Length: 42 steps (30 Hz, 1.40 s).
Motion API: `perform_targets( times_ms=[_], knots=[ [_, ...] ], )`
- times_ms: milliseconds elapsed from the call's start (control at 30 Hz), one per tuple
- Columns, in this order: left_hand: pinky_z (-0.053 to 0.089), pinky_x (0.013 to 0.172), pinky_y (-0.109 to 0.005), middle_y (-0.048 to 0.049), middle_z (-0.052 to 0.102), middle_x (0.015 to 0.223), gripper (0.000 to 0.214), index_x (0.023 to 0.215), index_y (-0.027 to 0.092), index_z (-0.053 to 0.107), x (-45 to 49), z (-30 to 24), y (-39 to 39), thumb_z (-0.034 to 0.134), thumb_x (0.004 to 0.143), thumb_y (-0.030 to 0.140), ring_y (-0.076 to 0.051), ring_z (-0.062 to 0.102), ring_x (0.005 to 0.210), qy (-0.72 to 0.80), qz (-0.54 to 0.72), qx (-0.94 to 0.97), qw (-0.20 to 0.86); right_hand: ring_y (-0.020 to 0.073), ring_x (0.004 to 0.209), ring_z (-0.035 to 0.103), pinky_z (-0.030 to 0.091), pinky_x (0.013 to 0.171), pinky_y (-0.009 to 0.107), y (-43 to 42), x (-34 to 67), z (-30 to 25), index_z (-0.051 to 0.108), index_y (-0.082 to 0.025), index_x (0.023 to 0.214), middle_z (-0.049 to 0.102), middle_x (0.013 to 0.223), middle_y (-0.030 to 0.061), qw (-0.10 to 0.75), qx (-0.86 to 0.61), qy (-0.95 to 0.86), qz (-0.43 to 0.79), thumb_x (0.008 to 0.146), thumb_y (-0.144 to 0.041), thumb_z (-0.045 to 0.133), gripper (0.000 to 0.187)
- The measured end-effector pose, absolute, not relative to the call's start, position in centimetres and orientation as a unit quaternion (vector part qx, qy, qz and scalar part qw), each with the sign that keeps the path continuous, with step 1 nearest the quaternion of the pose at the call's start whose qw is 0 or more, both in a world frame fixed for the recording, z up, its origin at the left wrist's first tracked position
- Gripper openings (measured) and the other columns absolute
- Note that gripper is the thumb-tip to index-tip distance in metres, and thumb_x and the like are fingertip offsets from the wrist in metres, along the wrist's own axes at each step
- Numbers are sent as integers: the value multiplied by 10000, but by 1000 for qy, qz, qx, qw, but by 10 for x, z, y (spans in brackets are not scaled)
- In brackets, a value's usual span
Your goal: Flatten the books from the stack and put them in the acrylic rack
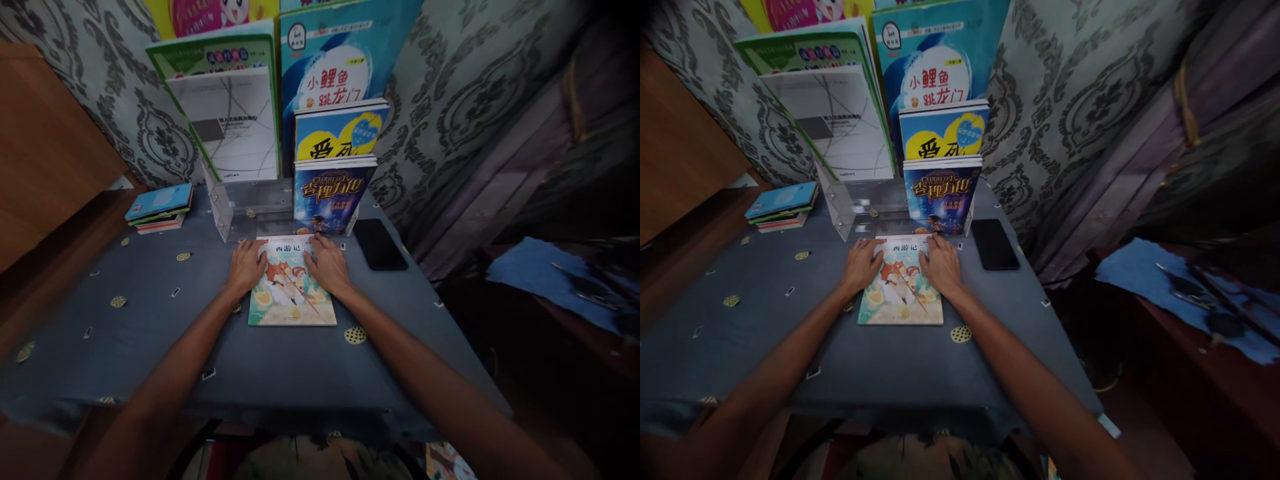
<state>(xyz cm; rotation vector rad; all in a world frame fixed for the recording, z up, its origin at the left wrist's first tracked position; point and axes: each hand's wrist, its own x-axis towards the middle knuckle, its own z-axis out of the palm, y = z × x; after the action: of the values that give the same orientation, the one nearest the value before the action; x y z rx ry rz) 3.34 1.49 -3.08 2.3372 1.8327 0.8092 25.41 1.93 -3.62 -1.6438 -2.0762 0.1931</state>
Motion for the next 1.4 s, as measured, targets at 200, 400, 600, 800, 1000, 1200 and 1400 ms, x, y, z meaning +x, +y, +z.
perform_targets(
  times_ms=[200,400,600,800,1000,1200,1400],
  knots=[
    [493,967,-412,-88,729,1051,321,1106,185,677,27,-33,25,548,811,185,-260,654,1020,565,437,666,214,332,1335,512,378,1126,471,18,253,-34,553,-50,1388,527,1483,213,228,-604,-760,72,962,-277,446,495],
    [580,765,-326,-60,744,959,332,1075,194,628,33,-36,28,680,749,231,-232,720,907,535,580,409,459,340,1347,507,376,1135,482,17,253,-34,553,-53,1389,507,1499,219,232,-603,-759,83,962,-279,453,493],
    [615,833,-405,-94,748,813,185,912,138,627,43,-33,22,721,763,194,-268,754,871,490,556,302,600,327,1366,504,409,1131,491,20,257,-44,543,-111,1405,502,1508,197,289,-576,-757,110,975,-328,459,488],
    [624,866,-445,-104,773,947,310,1109,166,610,44,-31,19,712,819,208,-274,761,913,457,554,267,642,323,1409,468,406,1154,505,23,259,-51,508,-134,1446,463,1545,179,335,-558,-744,150,998,-393,409,526],
    [617,893,-422,-106,767,873,169,971,143,646,46,-32,16,715,817,153,-286,756,946,416,583,249,652,300,1416,462,342,1206,507,27,262,-55,524,-119,1434,503,1511,183,380,-529,-738,177,1013,-473,348,578],
    [618,889,-419,-69,772,840,176,932,158,652,46,-32,17,745,783,162,-267,761,914,419,596,246,639,308,1407,462,363,1187,522,26,264,-58,545,-152,1409,503,1496,181,444,-512,-714,174,994,-529,388,583],
    [607,905,-457,-76,782,912,250,946,181,642,45,-32,16,787,759,263,-308,747,1001,412,609,243,633,315,1202,619,484,1056,534,20,257,-53,547,-202,1355,653,1315,152,529,-514,-603,304,916,-578,542,578]
  ],
)
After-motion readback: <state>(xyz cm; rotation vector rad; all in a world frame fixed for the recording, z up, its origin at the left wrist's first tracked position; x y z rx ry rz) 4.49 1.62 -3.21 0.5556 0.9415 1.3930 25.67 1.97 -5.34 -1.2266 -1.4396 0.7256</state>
